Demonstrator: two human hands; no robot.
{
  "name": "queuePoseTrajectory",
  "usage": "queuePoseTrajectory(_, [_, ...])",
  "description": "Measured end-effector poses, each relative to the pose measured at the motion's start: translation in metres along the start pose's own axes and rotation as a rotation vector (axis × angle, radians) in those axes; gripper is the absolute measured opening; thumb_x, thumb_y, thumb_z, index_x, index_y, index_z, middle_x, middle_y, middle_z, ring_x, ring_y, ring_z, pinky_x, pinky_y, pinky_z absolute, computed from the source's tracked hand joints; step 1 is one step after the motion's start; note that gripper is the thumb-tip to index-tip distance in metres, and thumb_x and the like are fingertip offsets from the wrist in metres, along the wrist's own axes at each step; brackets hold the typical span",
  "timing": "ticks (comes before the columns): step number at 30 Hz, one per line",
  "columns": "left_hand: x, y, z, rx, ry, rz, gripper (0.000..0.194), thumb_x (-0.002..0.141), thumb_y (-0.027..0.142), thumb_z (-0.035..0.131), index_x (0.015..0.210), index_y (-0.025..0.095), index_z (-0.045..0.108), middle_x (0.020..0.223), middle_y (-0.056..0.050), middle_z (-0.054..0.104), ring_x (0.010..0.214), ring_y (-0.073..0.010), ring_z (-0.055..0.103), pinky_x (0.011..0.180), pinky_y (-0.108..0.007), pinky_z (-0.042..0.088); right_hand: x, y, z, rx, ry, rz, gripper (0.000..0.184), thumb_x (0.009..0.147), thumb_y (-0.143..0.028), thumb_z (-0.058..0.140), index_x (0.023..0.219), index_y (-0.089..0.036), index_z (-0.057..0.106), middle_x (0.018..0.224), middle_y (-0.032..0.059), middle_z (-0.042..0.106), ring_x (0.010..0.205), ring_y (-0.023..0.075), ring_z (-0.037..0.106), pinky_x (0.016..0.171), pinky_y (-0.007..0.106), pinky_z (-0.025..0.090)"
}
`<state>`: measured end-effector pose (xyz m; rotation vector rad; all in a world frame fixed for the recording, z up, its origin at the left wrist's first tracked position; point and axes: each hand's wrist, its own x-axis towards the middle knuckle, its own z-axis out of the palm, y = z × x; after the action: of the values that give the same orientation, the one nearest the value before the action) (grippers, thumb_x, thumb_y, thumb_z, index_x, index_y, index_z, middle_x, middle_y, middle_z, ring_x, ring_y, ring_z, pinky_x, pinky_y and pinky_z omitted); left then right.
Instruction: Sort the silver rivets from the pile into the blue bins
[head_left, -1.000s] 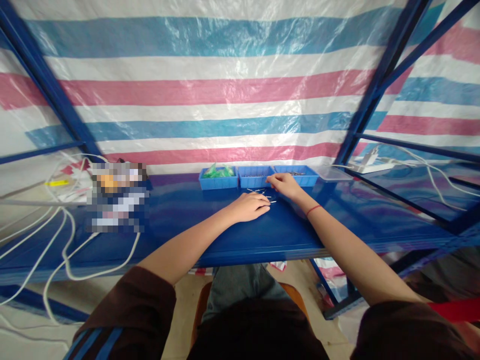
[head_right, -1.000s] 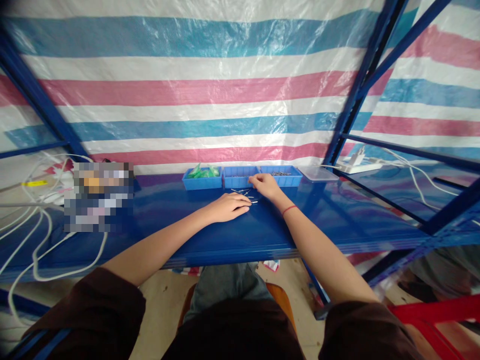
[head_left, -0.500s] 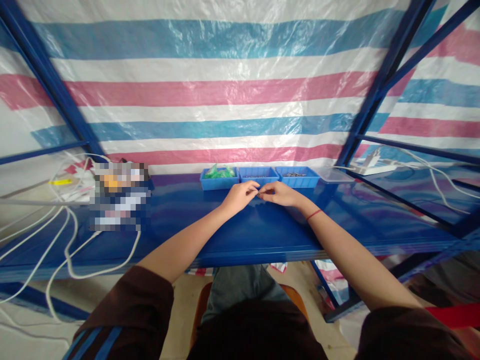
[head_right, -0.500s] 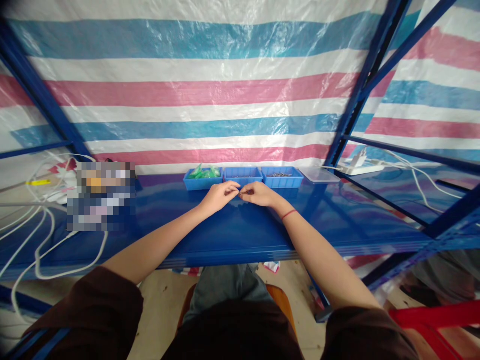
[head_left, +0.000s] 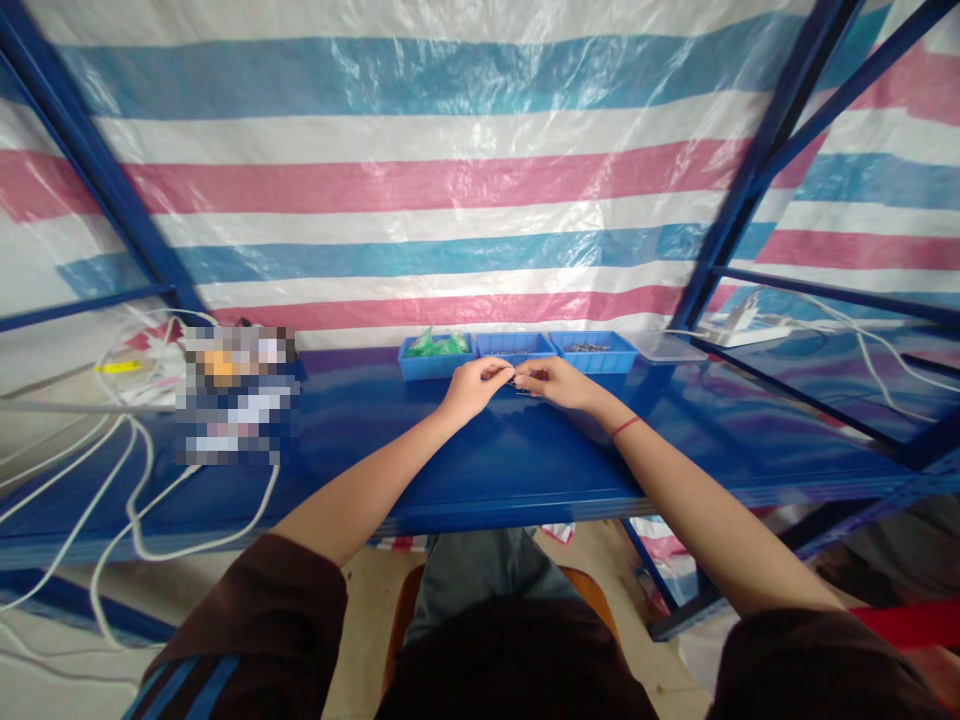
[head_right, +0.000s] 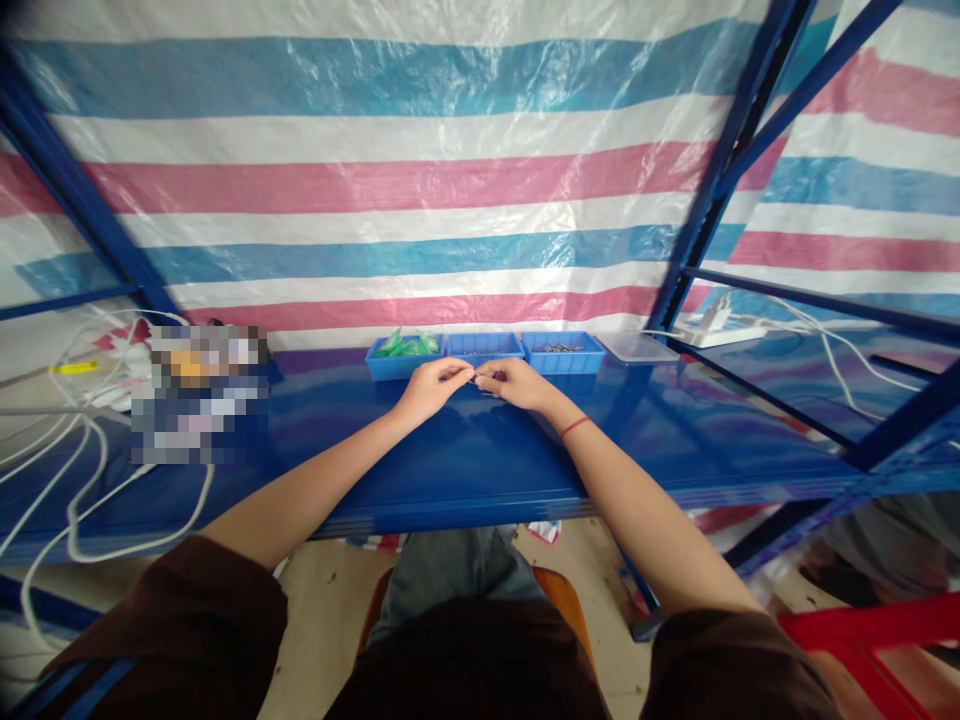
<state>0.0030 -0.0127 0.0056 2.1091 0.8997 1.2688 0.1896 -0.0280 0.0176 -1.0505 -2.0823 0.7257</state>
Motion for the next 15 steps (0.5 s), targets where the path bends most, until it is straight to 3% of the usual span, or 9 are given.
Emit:
queuePoseTrajectory(10, [0.0001,0.0021,-0.0011,0.024,0.049,0.032,0.012,0.082,0.023,0.061,0.089,0.018,0.069,0.089,-0.003,0.073,0.083,-0.0158,0.068,0.079,-0.027,0.052,0.0025,0.0086,-0.0007,-0.050,0.110,-0.004,0.034,0.081,-0.047,0.055,0.084,-0.015,0.064,0.076,0.0049,0.064,0.060,0.0130,0.053,0.055,0.026,0.044])
queuePoseTrajectory(15, [0.0004,0.0007,-0.0012,0.047,0.059,0.027,0.013,0.082,0.023,0.061,0.091,0.018,0.069,0.092,-0.004,0.072,0.083,-0.0160,0.067,0.078,-0.028,0.052,0.0025,0.0014,-0.0022,-0.095,0.208,-0.049,0.031,0.079,-0.045,0.058,0.080,-0.015,0.063,0.079,0.0063,0.066,0.065,0.0141,0.055,0.061,0.028,0.044])
